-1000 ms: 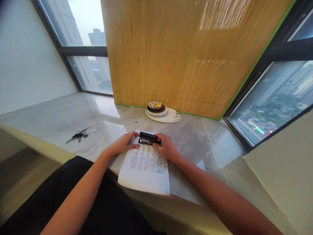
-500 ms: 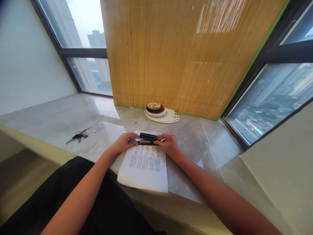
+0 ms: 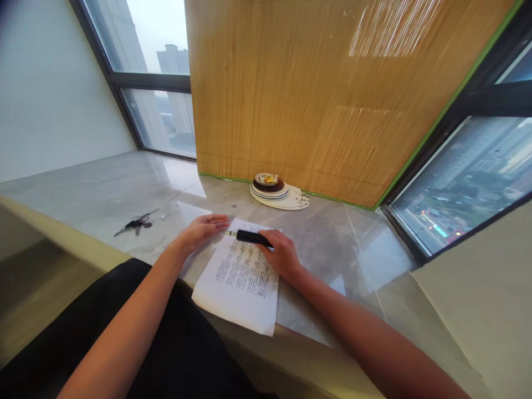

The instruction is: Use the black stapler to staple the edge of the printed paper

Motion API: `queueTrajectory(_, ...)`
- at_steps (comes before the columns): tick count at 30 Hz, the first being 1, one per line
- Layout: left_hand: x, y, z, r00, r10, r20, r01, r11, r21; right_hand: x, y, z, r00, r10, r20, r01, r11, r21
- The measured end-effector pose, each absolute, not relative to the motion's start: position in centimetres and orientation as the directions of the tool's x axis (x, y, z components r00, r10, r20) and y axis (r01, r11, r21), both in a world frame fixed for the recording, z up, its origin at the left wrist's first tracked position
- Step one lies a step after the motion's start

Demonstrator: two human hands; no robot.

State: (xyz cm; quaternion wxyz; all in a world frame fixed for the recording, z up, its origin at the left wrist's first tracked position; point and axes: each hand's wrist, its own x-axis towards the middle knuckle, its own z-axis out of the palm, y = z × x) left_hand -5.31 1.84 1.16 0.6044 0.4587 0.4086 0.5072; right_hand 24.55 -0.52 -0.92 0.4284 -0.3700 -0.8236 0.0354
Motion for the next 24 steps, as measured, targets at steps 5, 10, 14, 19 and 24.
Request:
queueTrajectory(5, -5.0, 1.2, 1.9, 0.365, 0.908, -0.207, -0.325, 0.333, 0.885, 25.2, -2.0, -0.2, -0.486, 0.309, 0.818, 0.504, 0.863, -0.027)
queueTrajectory(10, -4.6, 1.0, 2.0, 0.452, 0.851, -0.266, -0.336, 0.439, 0.833, 25.6, -2.4, 0.1, -0.639, 0.213, 0.739, 0.461, 0.876, 0.146)
queueTrajectory(14, -4.3, 1.2, 1.8, 0.476, 0.836, -0.274, -0.350, 0.465, 0.813, 26.0, -2.3, 0.3, -0.669, 0.211, 0.713, 0.465, 0.867, 0.180)
queueTrajectory(19, -4.4, 1.1, 2.1, 0.440, 0.857, -0.269, -0.363, 0.443, 0.819, 25.0, -2.5, 0.8, -0.495, 0.265, 0.827, 0.509, 0.860, 0.029)
queueTrajectory(24, -4.8, 0.9, 2.5, 0.362, 0.894, -0.265, -0.344, 0.392, 0.853, 23.5, -2.3, 1.0, -0.036, 0.717, 0.696, 0.545, 0.598, -0.588)
